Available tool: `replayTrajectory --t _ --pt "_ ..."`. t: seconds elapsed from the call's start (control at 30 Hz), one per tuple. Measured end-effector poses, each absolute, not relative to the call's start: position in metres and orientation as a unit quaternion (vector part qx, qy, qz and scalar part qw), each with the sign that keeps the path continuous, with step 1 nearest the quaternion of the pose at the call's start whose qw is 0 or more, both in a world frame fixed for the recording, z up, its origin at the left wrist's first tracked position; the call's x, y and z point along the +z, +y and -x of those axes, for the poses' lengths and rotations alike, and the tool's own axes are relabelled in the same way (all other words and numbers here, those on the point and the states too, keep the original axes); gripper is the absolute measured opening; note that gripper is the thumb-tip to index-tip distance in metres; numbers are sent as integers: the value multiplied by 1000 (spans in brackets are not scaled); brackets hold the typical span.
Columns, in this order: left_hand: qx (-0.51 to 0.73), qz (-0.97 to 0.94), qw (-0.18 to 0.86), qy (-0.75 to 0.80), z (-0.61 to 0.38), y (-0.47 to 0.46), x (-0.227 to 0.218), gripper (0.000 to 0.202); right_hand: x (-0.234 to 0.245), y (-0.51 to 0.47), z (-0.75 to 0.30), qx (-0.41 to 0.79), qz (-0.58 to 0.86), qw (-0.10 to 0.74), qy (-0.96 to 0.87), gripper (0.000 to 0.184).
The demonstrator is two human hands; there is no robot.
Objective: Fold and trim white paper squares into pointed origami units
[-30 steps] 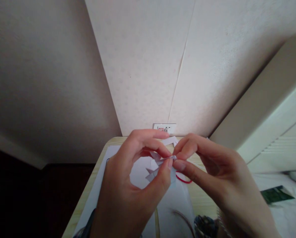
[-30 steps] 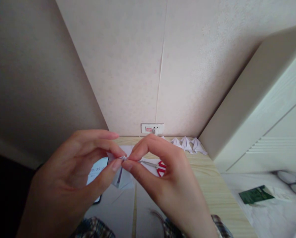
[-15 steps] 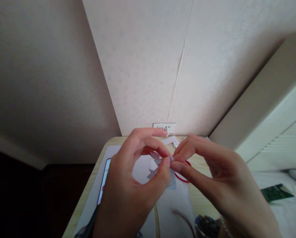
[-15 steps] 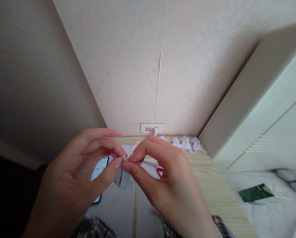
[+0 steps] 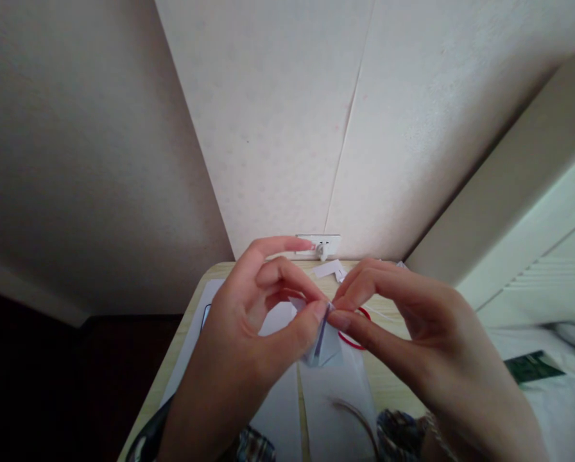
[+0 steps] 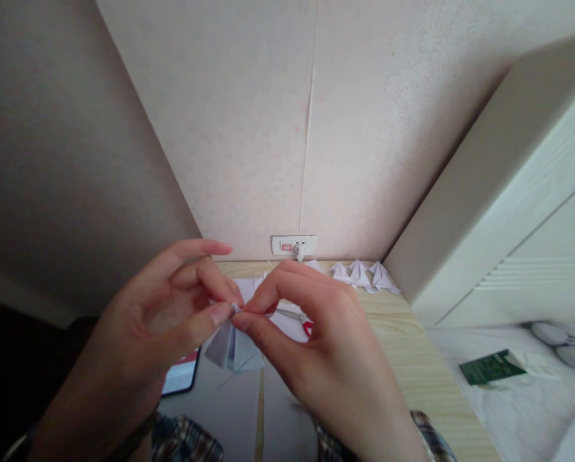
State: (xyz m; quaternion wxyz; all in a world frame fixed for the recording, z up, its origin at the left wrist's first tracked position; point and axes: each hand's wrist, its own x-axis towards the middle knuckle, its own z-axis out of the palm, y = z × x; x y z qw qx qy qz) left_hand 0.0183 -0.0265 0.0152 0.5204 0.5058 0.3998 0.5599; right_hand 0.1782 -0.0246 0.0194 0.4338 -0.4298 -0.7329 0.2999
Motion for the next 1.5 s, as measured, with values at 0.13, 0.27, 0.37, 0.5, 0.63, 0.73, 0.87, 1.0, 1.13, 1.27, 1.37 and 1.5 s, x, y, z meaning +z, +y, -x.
replayTrajectory --t 0.13,0.27,0.37,0.5,0.63,0.73,0.87,1.0,1.13,1.27,1.37,1.5 --pt "559 -521 509 395 -17 -27 14 36 18 -25 -180 304 434 433 -729 29" --pt "569 -519 507 387 -17 -27 13 36 19 -25 -179 301 432 428 -734 30" --pt "568 -526 494 396 -18 -28 14 33 19 -24 -180 295 425 430 -740 29" --pt "568 -526 472 422 -19 -28 16 33 20 -24 -180 299 424 430 -739 29" --pt "562 -517 503 405 -17 -26 15 31 21 -25 -180 309 416 423 -743 26" --pt "558 -504 530 392 -16 -25 14 29 22 -24 -180 314 413 423 -743 25" --pt "564 -502 519 401 -17 -25 13 31 18 -23 -180 324 431 440 -718 24" --pt "540 -501 544 403 -17 -27 13 38 15 -23 -180 338 429 485 -683 23" --pt "532 -497 563 392 -16 -27 13 34 15 -24 -178 352 438 507 -654 20" --pt "534 -489 560 403 -16 -26 13 32 13 -24 -177 353 432 530 -639 9" --pt "552 -486 537 414 -15 -24 12 24 12 -24 -179 346 436 524 -644 4" --pt "566 -491 529 399 -15 -24 10 16 11 -23 -179 344 425 517 -659 3"
